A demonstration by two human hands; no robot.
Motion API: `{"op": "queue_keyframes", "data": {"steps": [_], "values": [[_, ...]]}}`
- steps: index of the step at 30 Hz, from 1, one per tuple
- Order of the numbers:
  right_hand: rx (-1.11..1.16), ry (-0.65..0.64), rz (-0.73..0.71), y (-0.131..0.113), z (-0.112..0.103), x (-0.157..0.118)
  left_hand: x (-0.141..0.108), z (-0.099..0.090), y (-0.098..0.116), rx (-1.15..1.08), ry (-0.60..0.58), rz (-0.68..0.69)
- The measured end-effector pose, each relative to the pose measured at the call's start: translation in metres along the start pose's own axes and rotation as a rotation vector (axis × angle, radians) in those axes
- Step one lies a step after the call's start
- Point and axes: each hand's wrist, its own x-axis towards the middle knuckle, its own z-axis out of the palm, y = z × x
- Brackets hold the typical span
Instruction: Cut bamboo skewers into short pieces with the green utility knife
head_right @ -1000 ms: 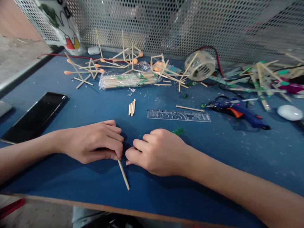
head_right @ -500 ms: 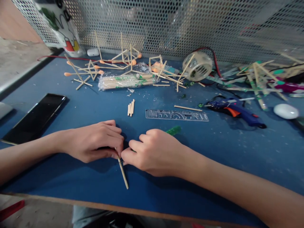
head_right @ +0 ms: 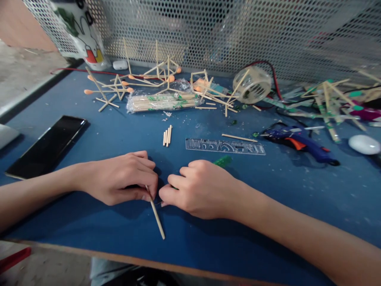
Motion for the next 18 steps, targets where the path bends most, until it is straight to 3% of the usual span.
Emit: {"op": "queue_keyframes", "data": {"steps": [12,18], "values": [[-0.060,0.068,-0.018,-0.002,0.003,0.001,0.000,-0.001,0.000,-0.018,-0.009,0.020],[-0.039,0.011,0.055,-0.013,0.002,-0.001,0.000,0.000,-0.002,-0.012,-0.016,0.020]]}}
